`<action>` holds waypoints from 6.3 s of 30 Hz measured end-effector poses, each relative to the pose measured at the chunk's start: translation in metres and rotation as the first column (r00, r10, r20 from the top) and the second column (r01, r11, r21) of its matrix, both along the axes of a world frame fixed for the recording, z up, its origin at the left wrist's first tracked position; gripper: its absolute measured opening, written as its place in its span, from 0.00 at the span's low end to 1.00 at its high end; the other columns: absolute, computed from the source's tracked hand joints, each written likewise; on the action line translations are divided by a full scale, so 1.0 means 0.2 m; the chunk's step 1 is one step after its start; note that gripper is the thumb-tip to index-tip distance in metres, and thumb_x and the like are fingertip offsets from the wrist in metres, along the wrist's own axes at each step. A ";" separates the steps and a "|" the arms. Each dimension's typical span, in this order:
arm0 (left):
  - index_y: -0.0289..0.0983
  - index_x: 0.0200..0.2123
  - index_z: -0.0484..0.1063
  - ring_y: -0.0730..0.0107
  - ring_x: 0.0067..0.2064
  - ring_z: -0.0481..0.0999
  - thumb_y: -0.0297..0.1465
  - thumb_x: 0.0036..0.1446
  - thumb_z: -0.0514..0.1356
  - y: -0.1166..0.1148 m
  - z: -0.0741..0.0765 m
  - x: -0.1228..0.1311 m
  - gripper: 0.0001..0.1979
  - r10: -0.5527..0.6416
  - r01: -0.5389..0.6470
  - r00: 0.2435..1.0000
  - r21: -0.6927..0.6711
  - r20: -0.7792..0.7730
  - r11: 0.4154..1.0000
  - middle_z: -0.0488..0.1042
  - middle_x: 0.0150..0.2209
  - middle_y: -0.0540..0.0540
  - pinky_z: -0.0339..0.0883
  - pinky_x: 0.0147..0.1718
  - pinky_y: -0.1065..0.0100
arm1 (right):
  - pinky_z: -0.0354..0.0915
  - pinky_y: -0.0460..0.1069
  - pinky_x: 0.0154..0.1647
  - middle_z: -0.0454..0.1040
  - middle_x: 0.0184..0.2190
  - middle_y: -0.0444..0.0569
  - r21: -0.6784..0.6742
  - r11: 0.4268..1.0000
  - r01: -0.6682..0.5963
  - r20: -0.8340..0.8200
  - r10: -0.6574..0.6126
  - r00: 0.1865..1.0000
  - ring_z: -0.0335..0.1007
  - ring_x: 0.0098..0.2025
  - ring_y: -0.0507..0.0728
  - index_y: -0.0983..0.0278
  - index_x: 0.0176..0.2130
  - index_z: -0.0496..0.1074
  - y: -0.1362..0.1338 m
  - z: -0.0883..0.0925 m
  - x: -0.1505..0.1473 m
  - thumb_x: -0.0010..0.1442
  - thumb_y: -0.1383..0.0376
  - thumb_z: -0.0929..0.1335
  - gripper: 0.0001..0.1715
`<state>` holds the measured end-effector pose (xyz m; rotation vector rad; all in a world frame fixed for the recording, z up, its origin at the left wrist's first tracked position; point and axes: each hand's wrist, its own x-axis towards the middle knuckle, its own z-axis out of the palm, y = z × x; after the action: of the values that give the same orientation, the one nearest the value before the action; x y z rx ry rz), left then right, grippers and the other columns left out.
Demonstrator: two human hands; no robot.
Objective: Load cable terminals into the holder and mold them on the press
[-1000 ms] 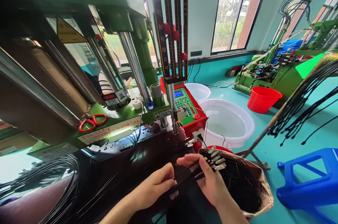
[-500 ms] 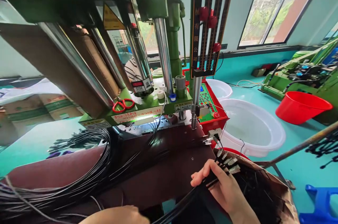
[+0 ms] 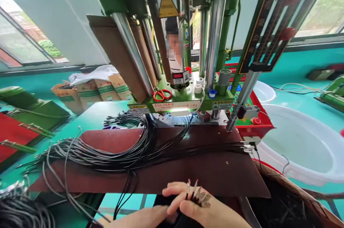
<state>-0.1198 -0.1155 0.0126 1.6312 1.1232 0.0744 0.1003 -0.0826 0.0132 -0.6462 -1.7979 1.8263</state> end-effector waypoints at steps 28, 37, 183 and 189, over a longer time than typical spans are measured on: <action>0.37 0.35 0.59 0.83 0.09 0.47 0.48 0.49 0.55 0.32 -0.12 0.55 0.20 0.655 -0.493 0.521 -0.434 0.546 0.754 0.62 0.12 0.59 0.36 0.07 0.77 | 0.60 0.47 0.52 0.69 0.51 0.50 0.675 0.734 0.079 0.511 -0.542 0.667 0.64 0.52 0.52 0.65 0.55 0.63 0.58 0.00 0.13 0.66 0.64 0.51 0.23; 0.40 0.30 0.55 0.85 0.10 0.45 0.46 0.45 0.60 0.41 -0.14 0.49 0.21 0.724 -0.525 0.401 -0.507 0.561 0.684 0.62 0.12 0.59 0.33 0.09 0.77 | 0.53 0.62 0.50 0.69 0.42 0.66 0.759 0.650 -0.036 0.626 -0.714 0.313 0.62 0.50 0.69 0.73 0.40 0.69 0.87 -0.09 0.23 0.48 0.81 0.58 0.21; 0.40 0.27 0.56 0.83 0.16 0.45 0.49 0.52 0.53 0.50 -0.17 0.52 0.18 0.712 -0.727 0.313 -0.324 0.629 0.605 0.48 0.17 0.60 0.39 0.13 0.77 | 0.45 0.40 0.10 0.57 0.16 0.37 -0.212 0.686 0.696 0.234 -0.655 0.718 0.45 0.12 0.43 0.64 0.58 0.58 0.08 -0.18 0.28 0.57 0.49 0.63 0.35; 0.38 0.26 0.60 0.85 0.15 0.41 0.46 0.48 0.58 0.51 -0.14 0.49 0.18 0.670 -0.576 0.458 -0.379 0.585 0.724 0.47 0.14 0.61 0.33 0.12 0.77 | 0.41 0.40 0.10 0.58 0.14 0.37 -0.220 0.731 0.646 0.230 -0.605 0.763 0.45 0.10 0.43 0.64 0.58 0.59 0.09 -0.19 0.30 0.58 0.50 0.62 0.34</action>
<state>-0.0214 -0.0143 -0.0159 0.8247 1.0225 1.0176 0.1598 -0.0646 -0.0242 -1.3460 -1.1586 1.5792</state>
